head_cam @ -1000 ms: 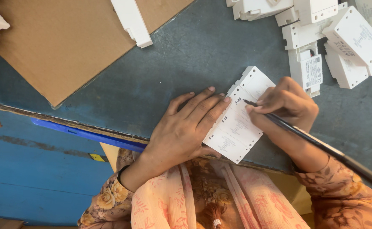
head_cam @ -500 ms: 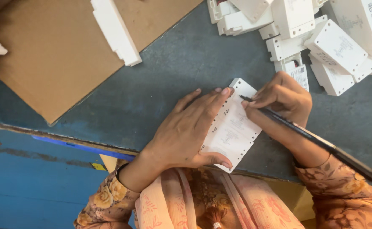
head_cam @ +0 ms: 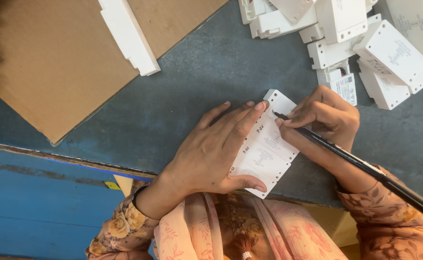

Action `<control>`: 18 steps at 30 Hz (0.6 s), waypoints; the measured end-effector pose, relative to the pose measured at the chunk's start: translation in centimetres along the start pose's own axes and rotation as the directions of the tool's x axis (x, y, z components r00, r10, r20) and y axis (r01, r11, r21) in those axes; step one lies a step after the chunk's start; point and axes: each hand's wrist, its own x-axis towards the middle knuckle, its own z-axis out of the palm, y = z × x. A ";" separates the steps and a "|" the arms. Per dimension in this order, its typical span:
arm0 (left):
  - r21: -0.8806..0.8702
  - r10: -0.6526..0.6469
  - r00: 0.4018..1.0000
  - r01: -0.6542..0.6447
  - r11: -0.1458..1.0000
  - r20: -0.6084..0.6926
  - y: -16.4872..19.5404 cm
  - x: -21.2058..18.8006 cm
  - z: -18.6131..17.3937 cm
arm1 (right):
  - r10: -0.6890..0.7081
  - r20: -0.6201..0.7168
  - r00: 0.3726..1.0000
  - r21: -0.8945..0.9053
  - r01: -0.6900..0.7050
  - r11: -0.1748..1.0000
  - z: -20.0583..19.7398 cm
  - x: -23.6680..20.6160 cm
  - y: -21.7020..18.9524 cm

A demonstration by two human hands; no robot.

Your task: The person writes on white electronic component casings using a black marker. The person picks up individual casings from a pile on the workbench, marks specific points or writes characters on them by hand, and then places the marked components into a blue plastic bin.

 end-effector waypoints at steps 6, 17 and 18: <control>-0.001 -0.005 1.000 0.005 1.000 0.008 0.0 0.0 0.0 | 0.003 -0.019 1.000 -0.007 -0.004 1.000 0.2 0.0 0.1; 0.002 -0.005 1.000 0.005 1.000 0.009 0.0 0.1 -0.1 | -0.014 0.008 1.000 0.009 0.014 1.000 0.0 0.1 0.1; 0.002 -0.006 1.000 0.006 1.000 0.009 0.0 0.1 -0.1 | -0.019 0.008 1.000 0.011 0.019 1.000 0.0 0.2 0.1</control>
